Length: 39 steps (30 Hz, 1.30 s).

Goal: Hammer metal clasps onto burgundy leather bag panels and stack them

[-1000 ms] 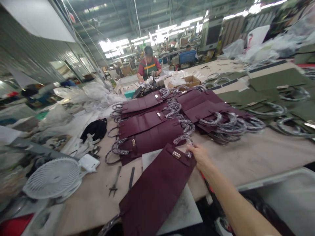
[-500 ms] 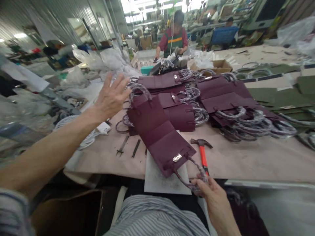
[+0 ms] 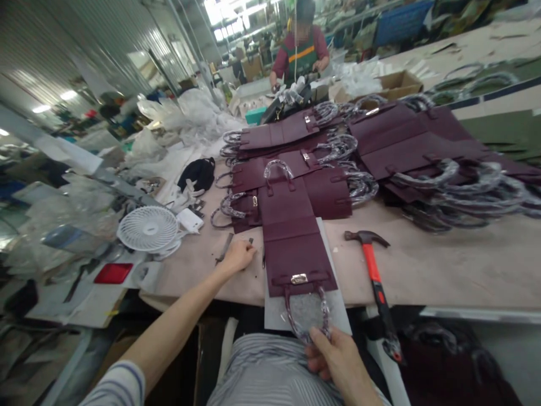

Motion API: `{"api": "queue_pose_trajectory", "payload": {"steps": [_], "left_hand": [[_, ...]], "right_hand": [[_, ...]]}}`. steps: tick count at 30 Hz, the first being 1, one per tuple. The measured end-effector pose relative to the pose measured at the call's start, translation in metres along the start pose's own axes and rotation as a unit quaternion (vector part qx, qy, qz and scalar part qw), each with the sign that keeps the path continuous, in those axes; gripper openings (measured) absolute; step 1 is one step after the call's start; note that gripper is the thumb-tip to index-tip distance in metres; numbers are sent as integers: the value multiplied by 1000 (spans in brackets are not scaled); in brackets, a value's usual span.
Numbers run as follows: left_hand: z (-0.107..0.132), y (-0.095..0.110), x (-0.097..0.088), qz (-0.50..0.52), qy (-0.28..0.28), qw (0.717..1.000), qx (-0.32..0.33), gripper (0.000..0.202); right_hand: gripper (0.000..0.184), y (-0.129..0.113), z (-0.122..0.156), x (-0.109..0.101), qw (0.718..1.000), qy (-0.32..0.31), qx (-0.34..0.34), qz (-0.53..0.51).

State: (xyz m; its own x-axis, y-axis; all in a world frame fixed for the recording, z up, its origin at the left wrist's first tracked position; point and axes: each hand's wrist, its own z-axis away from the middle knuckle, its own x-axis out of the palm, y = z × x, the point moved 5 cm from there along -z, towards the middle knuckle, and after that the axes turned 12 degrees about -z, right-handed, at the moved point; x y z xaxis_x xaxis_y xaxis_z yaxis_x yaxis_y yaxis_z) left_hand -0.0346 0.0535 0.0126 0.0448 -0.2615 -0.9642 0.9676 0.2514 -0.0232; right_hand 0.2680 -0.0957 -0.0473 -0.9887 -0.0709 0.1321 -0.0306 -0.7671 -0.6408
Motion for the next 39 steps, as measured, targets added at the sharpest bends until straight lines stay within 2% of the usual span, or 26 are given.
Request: {"api": "queue_pose_trajectory", "payload": {"steps": [3, 6, 10, 13, 17, 21, 24, 26, 27, 28, 30, 32, 33, 35, 36, 37, 39], "left_hand": [[5, 0, 14, 16, 5, 1000, -24, 23], [3, -12, 11, 15, 17, 998, -61, 25], [-3, -32, 13, 21, -27, 996, -83, 38], [-5, -34, 19, 40, -53, 995, -73, 26], [-7, -32, 27, 92, -61, 991, -81, 10], [-3, -38, 34, 208, -79, 971, -89, 17], [8, -41, 38, 330, -104, 934, -93, 22], [19, -39, 38, 402, -104, 906, -87, 23], [25, -35, 37, 455, -98, 881, -80, 25], [31, -31, 37, 521, -91, 846, -70, 30], [43, -19, 36, 661, -77, 745, -47, 47], [53, -6, 37, 758, -70, 647, -31, 65], [58, 0, 39, 780, -69, 622, -27, 70], [65, 11, 44, 800, -64, 595, -28, 71], [67, 14, 48, 805, -59, 589, -32, 68], [70, 16, 51, 807, -51, 588, -36, 65], [73, 16, 57, 803, -31, 593, -41, 59]], "right_hand": [[58, 0, 0, 2, 1000, 3, 5, 24], [59, 2, -2, -1, 998, -5, 8, 62], [61, 5, -3, -3, 993, -17, -1, 120], [60, 3, 2, -1, 990, -1, -10, 139], [59, 1, 6, 4, 989, -1, -6, 144], [60, -1, 9, 7, 979, -12, 4, 204], [59, -12, 18, 7, 949, -24, -12, 314], [58, -27, 27, 5, 901, -17, -59, 429], [57, -35, 31, 3, 874, -10, -85, 478], [56, -44, 34, 1, 853, 1, -108, 511], [51, -65, 35, -3, 831, 35, -169, 529], [41, -91, 31, -1, 806, 72, -304, 504], [37, -102, 27, 3, 780, 80, -383, 488], [42, -116, 14, 15, 714, 66, -508, 478], [46, -118, 3, 22, 686, 49, -535, 490], [49, -118, -8, 29, 667, 31, -542, 510], [50, -114, -30, 41, 645, 1, -535, 545]]}}
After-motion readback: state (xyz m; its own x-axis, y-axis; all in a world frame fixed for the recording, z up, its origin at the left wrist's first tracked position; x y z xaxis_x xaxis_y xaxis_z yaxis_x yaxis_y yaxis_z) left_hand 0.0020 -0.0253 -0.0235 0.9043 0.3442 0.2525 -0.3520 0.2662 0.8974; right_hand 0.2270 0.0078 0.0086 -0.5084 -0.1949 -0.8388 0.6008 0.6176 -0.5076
